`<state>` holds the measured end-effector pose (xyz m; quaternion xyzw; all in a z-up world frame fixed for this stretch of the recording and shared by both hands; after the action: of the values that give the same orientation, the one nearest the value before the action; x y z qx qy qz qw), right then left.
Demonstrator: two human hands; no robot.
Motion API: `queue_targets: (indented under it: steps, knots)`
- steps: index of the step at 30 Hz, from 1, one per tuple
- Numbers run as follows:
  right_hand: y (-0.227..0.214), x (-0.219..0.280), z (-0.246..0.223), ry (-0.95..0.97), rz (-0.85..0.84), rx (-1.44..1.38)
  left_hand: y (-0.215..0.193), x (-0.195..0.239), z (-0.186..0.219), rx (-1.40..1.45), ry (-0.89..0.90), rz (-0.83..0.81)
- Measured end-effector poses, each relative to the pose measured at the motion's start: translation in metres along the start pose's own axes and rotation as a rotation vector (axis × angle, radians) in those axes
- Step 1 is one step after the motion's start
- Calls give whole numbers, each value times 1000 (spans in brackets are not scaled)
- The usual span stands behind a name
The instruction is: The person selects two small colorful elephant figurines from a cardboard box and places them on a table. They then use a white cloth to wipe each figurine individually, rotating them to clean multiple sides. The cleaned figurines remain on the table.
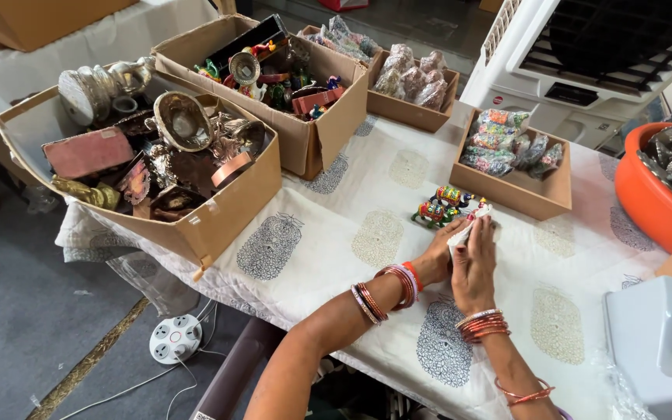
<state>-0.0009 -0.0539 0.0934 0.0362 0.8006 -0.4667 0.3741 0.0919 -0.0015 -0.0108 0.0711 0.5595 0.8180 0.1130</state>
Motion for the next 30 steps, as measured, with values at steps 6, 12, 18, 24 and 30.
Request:
queue_targets:
  steps: [6,12,18,24,30]
  knots:
    - [-10,-4,57,188,94,48,1,7,-34,-173,-133,10]
    - [1,1,21,95,36,-37,11,13,-3,-156,-49,-9]
    - [0,-5,27,-44,48,204,-7,0,-16,-2,-59,27]
    - [-22,-6,45,653,-253,-183,17,22,-16,-162,-100,30]
    - [-5,-1,24,35,67,121,24,26,7,-34,-23,49]
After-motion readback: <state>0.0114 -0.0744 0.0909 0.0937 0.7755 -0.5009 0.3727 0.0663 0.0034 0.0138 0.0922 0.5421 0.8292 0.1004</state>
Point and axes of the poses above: each hand's wrist, its own x-axis away from the middle knuckle, its own y-axis out of the palm, z = x × y, the point moved 7 cm from there along -x, towards the middle knuckle, and after that the axes turned 15 degrees about x, right-handed, at the moved point
